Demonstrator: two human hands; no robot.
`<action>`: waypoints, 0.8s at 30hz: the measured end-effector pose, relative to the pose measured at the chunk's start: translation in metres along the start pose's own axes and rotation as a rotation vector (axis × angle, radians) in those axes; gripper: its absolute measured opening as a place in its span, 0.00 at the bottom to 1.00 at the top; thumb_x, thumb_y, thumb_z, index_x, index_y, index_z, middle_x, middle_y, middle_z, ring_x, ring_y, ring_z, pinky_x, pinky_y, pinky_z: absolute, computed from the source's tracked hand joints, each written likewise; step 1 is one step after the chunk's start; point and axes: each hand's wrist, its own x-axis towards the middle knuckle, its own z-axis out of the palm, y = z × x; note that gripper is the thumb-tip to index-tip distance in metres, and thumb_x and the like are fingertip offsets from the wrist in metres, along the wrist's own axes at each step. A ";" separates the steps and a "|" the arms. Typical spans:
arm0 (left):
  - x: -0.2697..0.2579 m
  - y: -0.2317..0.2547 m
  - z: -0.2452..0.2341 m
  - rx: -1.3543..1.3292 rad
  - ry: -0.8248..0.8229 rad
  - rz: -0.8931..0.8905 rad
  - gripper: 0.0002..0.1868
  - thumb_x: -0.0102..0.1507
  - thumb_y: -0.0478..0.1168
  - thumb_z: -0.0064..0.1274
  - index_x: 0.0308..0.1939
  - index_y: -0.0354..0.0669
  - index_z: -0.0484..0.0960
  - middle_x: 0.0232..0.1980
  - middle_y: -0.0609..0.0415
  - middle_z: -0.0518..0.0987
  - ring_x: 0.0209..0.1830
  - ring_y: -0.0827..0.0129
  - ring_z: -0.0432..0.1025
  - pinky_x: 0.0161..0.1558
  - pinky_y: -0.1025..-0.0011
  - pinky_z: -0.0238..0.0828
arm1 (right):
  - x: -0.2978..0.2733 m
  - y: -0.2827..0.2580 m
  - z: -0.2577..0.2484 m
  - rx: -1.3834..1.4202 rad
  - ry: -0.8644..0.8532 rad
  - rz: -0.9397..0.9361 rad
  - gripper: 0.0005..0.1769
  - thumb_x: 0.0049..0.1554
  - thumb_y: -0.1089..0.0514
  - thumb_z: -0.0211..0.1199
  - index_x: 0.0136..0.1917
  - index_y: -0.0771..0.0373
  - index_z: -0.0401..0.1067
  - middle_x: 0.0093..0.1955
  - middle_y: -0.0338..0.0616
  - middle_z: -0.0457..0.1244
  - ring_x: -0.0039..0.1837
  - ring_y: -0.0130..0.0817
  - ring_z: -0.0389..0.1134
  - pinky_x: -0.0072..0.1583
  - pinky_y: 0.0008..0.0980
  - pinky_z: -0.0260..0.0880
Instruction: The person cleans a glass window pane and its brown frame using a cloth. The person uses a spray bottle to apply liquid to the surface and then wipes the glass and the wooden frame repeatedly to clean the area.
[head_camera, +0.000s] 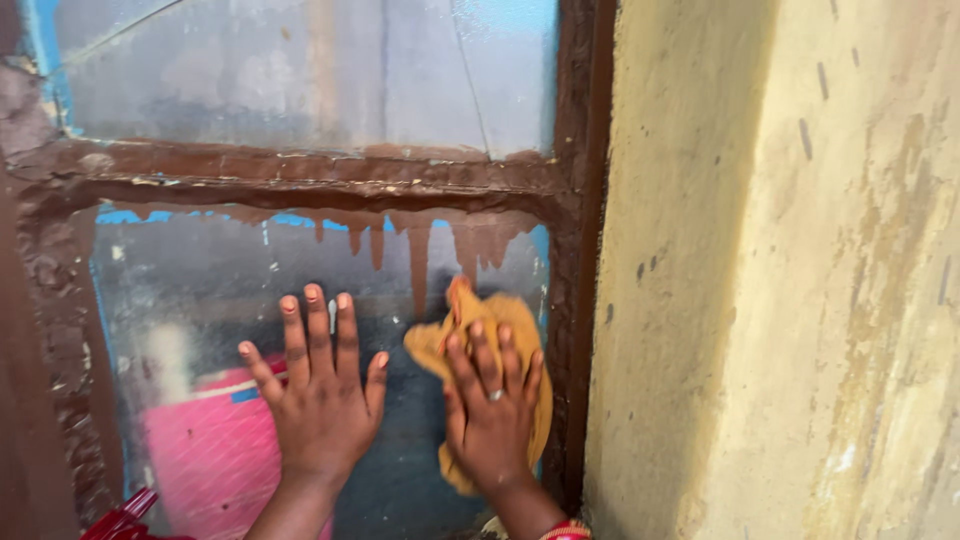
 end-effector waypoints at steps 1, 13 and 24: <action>-0.001 0.001 0.000 -0.008 0.002 0.004 0.38 0.70 0.58 0.35 0.80 0.44 0.56 0.85 0.44 0.49 0.86 0.51 0.39 0.75 0.29 0.25 | -0.011 -0.001 0.001 -0.002 -0.010 -0.010 0.31 0.61 0.49 0.55 0.78 0.46 0.61 0.82 0.40 0.50 0.84 0.49 0.43 0.78 0.65 0.32; 0.002 0.001 0.000 -0.013 0.002 0.004 0.37 0.70 0.58 0.34 0.80 0.45 0.57 0.84 0.46 0.50 0.86 0.52 0.40 0.75 0.29 0.25 | 0.035 0.003 -0.001 -0.015 -0.006 0.028 0.30 0.63 0.49 0.53 0.78 0.45 0.60 0.83 0.38 0.49 0.84 0.48 0.42 0.79 0.64 0.31; 0.000 -0.001 -0.007 -0.033 -0.057 0.009 0.38 0.73 0.58 0.36 0.82 0.42 0.55 0.86 0.44 0.48 0.87 0.50 0.38 0.75 0.30 0.24 | -0.029 -0.009 0.000 -0.014 -0.058 0.001 0.31 0.63 0.49 0.54 0.79 0.46 0.58 0.84 0.40 0.46 0.85 0.50 0.40 0.79 0.65 0.29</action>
